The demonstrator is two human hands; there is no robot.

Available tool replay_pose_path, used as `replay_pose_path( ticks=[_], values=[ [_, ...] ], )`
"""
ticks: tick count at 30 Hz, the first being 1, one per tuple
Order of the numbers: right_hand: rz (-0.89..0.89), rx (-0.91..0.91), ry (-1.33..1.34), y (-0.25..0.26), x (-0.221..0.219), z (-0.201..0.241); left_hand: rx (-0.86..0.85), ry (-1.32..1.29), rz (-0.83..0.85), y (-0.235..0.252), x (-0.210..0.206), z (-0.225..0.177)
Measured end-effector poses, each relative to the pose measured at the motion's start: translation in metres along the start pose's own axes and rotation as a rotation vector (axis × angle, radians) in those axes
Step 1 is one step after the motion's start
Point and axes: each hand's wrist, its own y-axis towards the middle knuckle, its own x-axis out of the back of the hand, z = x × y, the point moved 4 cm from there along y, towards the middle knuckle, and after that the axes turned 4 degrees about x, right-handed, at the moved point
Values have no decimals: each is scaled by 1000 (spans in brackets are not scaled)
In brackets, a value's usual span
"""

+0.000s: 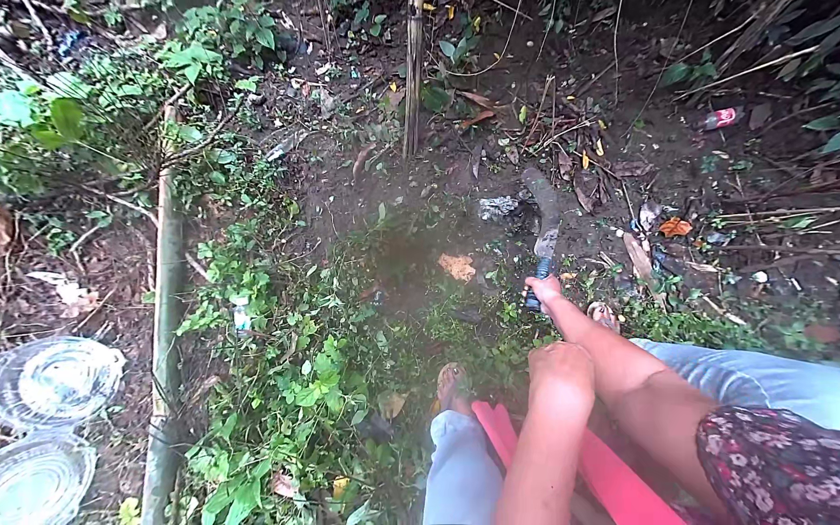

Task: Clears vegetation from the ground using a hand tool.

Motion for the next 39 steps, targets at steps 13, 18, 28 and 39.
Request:
replay_pose_path(
  ticks=[13, 18, 28, 39],
  values=[
    [122, 66, -433, 9, 3, -17, 17, -8, 8, -3, -1, 9],
    [55, -53, 5, 6, -57, -10, 14, -26, -18, -6, 0, 13],
    [485, 307, -1118, -13, -44, -1, 49, -51, 53, -12, -4, 27],
    [260, 41, -329, 29, -121, 18, 93, -46, 49, -16, -3, 43]
  ],
)
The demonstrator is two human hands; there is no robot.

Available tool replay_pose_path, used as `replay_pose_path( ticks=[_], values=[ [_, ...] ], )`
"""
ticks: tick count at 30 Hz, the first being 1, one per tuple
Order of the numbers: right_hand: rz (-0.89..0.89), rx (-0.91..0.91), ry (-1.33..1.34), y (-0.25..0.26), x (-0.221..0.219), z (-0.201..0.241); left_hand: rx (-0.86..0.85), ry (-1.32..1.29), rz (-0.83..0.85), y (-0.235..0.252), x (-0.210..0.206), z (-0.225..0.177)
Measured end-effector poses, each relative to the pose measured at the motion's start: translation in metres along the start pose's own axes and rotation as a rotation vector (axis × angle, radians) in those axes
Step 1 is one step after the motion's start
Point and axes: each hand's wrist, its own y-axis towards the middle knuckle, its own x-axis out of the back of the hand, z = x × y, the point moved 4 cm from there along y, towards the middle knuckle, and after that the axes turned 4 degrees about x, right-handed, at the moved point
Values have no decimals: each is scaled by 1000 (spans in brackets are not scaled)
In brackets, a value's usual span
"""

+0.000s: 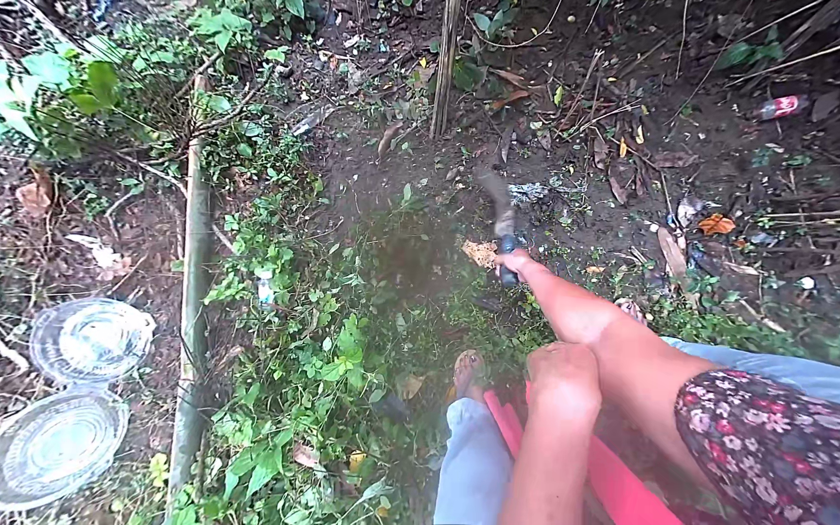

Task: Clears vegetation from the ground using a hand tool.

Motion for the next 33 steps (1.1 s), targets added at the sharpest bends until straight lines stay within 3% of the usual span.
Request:
replay_pose_path(
  ticks=[2, 5, 8, 11, 14, 17, 21, 27, 30, 33],
  values=[
    [122, 62, -451, 14, 3, -11, 17, -19, 51, -7, 1, -4],
    [169, 181, -713, 11, 23, -10, -89, 3, 132, -2, -3, -24],
    [58, 193, -534, -3, 46, 0, -176, 53, 173, 15, -16, -42],
    [-121, 138, -132, -10, 44, 18, -72, 25, 159, 11, -12, -38],
    [-181, 61, 103, -1, 25, 30, 55, 65, -2, 7, 4, -26],
    [-68, 13, -234, 17, 24, 13, 52, 127, -56, 14, 11, -22],
    [1, 129, -637, 18, 56, 3, -107, 107, 26, 22, -3, -42],
    [-274, 95, -281, -12, 45, 29, 18, 158, -10, 22, 7, -40],
    [-223, 32, -487, -7, 46, 20, 34, 142, -34, 23, 12, -34],
    [-170, 42, -673, -6, 70, 28, -63, 99, -15, 23, 8, -42]
  ],
)
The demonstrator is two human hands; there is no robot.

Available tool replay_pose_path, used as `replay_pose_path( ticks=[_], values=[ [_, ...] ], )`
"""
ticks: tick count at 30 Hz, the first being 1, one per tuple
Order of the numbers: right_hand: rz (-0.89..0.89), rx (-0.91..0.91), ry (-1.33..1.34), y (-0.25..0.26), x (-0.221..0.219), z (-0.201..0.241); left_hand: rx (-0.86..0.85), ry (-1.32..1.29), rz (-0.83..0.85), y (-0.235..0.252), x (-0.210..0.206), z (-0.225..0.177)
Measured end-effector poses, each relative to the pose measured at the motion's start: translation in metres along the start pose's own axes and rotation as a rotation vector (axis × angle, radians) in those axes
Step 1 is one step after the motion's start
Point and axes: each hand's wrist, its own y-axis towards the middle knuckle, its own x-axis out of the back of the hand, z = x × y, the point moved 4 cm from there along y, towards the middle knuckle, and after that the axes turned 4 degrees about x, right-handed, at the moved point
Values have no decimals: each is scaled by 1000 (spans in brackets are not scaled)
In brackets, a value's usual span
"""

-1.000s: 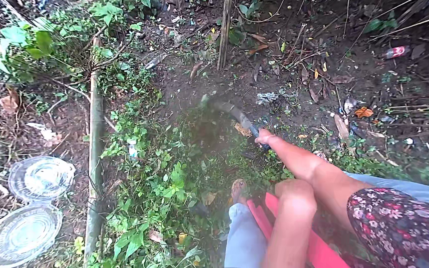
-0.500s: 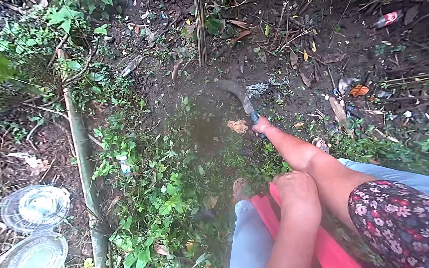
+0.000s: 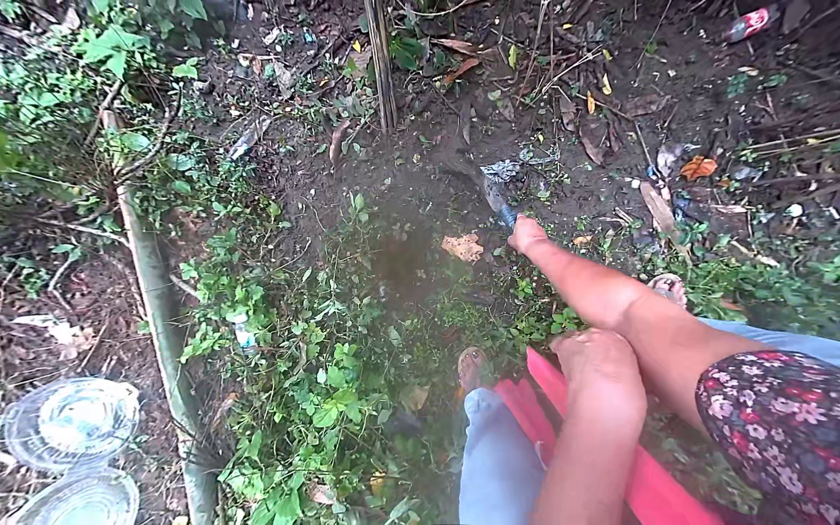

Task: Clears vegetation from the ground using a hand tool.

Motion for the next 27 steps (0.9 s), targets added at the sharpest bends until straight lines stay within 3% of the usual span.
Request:
replay_pose_path(
  ticks=[4, 6, 8, 12, 16, 18, 20, 22, 25, 27],
  values=[
    [-42, 7, 237, 9, 20, 2, -52, -15, -22, -2, -1, -3],
    [-75, -21, 499, 13, 9, 13, 14, -23, -30, -6, 3, 5],
    [-38, -54, 575, 16, -8, 22, 93, -37, -85, -5, 6, 15],
    [208, 29, 367, 21, -53, -9, 108, -86, -152, 0, 12, 19],
    [316, 318, -122, -7, -41, -60, -12, -54, -124, 4, 8, 11],
    [330, 373, -185, -30, -33, -75, -27, -45, -115, 3, 5, 9],
    [262, 323, -36, -40, -36, -87, -25, -39, -101, 2, 2, 9],
    [141, 191, 281, -45, -46, -87, -24, -37, -88, 1, 1, 8],
    [7, -68, 837, -61, -63, -56, -33, -18, -77, 3, 0, 3],
    [8, -147, 1009, -66, -86, -46, -33, -14, -58, 2, 1, -1]
  ],
)
